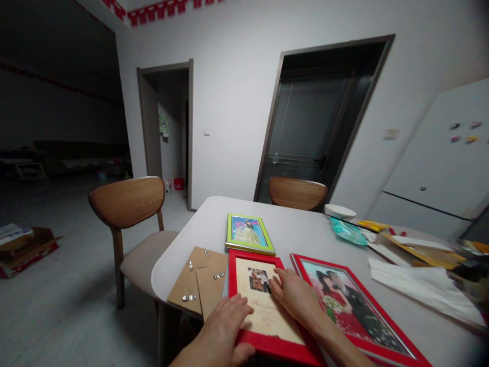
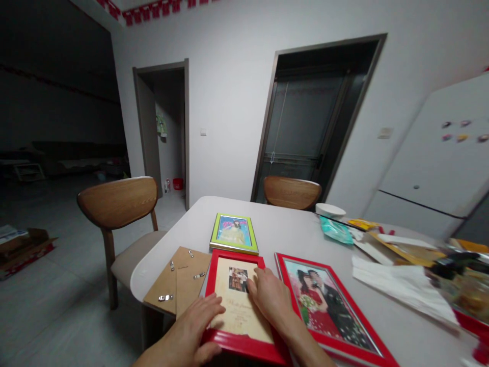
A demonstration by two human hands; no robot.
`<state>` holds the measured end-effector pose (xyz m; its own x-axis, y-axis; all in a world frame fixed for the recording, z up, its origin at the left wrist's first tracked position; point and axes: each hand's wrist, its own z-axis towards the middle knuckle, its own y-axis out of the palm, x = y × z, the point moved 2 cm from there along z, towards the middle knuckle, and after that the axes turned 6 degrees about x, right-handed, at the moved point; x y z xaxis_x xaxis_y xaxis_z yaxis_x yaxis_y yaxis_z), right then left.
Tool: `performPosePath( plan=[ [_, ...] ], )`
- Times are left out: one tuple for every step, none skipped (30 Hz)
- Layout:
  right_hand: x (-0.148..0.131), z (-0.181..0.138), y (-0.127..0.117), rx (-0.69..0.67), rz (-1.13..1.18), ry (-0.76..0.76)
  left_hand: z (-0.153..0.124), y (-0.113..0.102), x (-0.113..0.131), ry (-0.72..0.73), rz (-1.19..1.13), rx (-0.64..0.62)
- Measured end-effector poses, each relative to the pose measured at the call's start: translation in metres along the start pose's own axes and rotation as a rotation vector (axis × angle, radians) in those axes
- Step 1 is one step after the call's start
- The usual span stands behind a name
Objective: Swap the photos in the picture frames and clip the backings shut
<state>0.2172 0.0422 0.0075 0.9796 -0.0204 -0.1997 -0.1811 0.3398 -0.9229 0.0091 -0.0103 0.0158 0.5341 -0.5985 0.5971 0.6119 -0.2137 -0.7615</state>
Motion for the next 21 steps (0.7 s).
performPosePath(
  plan=[
    [-0.007, -0.002, -0.002, 0.008, 0.064, -0.032, -0.005, -0.006, -0.009, -0.015, 0.021, 0.035],
    [-0.016, -0.005, -0.005, 0.01, 0.132, -0.068, -0.011, -0.012, -0.02, -0.039, 0.06, 0.074],
    [-0.027, -0.007, -0.007, 0.009, 0.198, -0.106, -0.017, -0.018, -0.033, -0.081, 0.114, 0.114],
    [-0.04, -0.01, -0.009, 0.004, 0.253, -0.149, -0.023, -0.025, -0.047, -0.146, 0.177, 0.153],
    [-0.055, -0.013, -0.011, 0.002, 0.296, -0.193, -0.029, -0.03, -0.06, -0.221, 0.246, 0.183],
    [-0.07, -0.016, -0.012, 0.002, 0.325, -0.242, -0.033, -0.035, -0.073, -0.289, 0.306, 0.207],
    [-0.085, -0.02, -0.012, -0.009, 0.339, -0.289, -0.037, -0.039, -0.082, -0.318, 0.347, 0.228],
    [-0.1, -0.023, -0.011, -0.026, 0.346, -0.33, -0.039, -0.041, -0.09, -0.328, 0.372, 0.247],
    [-0.113, -0.027, -0.009, -0.041, 0.347, -0.362, -0.04, -0.042, -0.094, -0.325, 0.383, 0.267],
    [-0.124, -0.03, -0.005, -0.054, 0.335, -0.385, -0.041, -0.043, -0.097, -0.313, 0.383, 0.288],
    [-0.132, -0.032, -0.001, -0.064, 0.317, -0.395, -0.04, -0.043, -0.098, -0.304, 0.376, 0.308],
    [-0.138, -0.034, 0.004, -0.069, 0.299, -0.394, -0.04, -0.043, -0.099, -0.3, 0.367, 0.328],
    [-0.141, -0.035, 0.008, -0.072, 0.286, -0.387, -0.039, -0.042, -0.099, -0.297, 0.357, 0.346],
    [-0.143, -0.036, 0.012, -0.072, 0.285, -0.375, -0.039, -0.042, -0.1, -0.291, 0.346, 0.362],
    [-0.143, -0.036, 0.016, -0.069, 0.298, -0.361, -0.039, -0.041, -0.1, -0.282, 0.335, 0.376],
    [-0.143, -0.035, 0.018, -0.065, 0.328, -0.351, -0.039, -0.041, -0.102, -0.272, 0.325, 0.392],
    [-0.143, -0.034, 0.02, -0.057, 0.373, -0.34, -0.039, -0.042, -0.103, -0.261, 0.316, 0.408],
    [-0.142, -0.034, 0.02, -0.043, 0.431, -0.33, -0.04, -0.043, -0.104, -0.25, 0.305, 0.426],
    [-0.141, -0.033, 0.018, -0.023, 0.494, -0.317, -0.04, -0.045, -0.103, -0.237, 0.293, 0.444],
    [-0.14, -0.032, 0.015, 0.001, 0.556, -0.306, -0.04, -0.047, -0.102, -0.222, 0.284, 0.465],
    [-0.139, -0.031, 0.01, 0.023, 0.613, -0.3, -0.039, -0.05, -0.099, -0.202, 0.275, 0.486]
  ],
)
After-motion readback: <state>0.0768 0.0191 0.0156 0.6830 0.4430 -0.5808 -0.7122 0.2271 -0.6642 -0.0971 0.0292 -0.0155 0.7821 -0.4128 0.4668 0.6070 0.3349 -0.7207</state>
